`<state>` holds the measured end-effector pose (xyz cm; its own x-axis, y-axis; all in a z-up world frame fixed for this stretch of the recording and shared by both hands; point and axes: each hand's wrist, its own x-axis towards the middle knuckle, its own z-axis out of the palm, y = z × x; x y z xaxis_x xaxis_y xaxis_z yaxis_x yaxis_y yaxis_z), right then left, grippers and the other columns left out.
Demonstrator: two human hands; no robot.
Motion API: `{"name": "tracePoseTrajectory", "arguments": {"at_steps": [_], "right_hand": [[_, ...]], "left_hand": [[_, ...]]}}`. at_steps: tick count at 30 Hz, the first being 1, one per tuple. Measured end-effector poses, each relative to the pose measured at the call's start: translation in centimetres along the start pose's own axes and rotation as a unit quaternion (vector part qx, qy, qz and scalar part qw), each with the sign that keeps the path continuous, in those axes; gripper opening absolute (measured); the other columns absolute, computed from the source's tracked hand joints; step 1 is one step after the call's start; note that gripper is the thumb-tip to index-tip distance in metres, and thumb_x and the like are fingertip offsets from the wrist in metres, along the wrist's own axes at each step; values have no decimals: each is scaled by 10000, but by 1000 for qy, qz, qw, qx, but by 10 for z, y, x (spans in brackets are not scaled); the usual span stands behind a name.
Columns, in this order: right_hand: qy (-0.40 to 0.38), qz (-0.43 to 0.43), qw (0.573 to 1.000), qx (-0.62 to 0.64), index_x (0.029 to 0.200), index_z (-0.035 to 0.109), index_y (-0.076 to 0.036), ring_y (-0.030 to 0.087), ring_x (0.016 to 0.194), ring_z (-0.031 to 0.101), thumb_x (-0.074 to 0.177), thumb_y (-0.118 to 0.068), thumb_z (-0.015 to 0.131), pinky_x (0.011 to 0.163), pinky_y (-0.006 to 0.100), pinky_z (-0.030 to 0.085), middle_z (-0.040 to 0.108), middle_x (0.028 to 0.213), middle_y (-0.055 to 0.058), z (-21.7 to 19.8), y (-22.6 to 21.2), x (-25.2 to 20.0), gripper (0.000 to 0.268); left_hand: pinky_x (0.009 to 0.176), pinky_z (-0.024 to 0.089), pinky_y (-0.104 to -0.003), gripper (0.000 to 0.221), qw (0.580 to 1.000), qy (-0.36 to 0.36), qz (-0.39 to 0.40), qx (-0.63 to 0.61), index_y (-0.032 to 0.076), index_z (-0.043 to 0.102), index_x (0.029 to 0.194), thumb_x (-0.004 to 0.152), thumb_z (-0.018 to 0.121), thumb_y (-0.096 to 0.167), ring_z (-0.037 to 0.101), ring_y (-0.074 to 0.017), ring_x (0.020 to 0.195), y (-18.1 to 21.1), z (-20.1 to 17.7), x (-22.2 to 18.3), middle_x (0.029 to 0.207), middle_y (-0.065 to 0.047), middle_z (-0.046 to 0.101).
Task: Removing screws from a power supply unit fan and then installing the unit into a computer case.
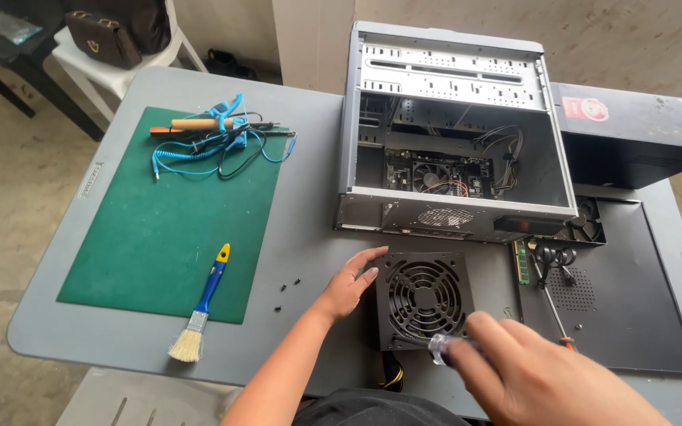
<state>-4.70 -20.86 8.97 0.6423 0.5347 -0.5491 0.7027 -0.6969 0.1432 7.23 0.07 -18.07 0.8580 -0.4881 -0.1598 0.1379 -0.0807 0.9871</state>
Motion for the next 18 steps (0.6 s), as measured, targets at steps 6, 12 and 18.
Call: {"name": "tracePoseTrajectory", "arguments": {"at_steps": [6,12,18], "right_hand": [[258,93,958,-87,701,492,-214,250,228,434,960,-724,553,242,426,372,455,524,-2,-4,-13,11,575],[166,95,979,-63,839,454,-212,165,361,577,910,-392,563,269,462,391,447,822,-14,0,-8,7,222],[50,62,997,9,1161,386,-300,233,621,627,755,-154,633,261,439,515,371,1185,51,-30,3,5,497]], "left_hand": [[1208,284,-385,422,1000,11,13,-17,250,544,1422,1005,485,265,428,-194,1427,-1,1,0,1501,-10,510],[1211,289,-387,420,1000,6,4,-20,264,549,1417,1001,493,276,428,-194,1428,4,1,-4,1504,-9,508],[1210,281,-389,423,1000,7,-8,-24,270,559,1409,991,493,267,426,-196,1428,4,2,-1,1497,-7,511]]}}
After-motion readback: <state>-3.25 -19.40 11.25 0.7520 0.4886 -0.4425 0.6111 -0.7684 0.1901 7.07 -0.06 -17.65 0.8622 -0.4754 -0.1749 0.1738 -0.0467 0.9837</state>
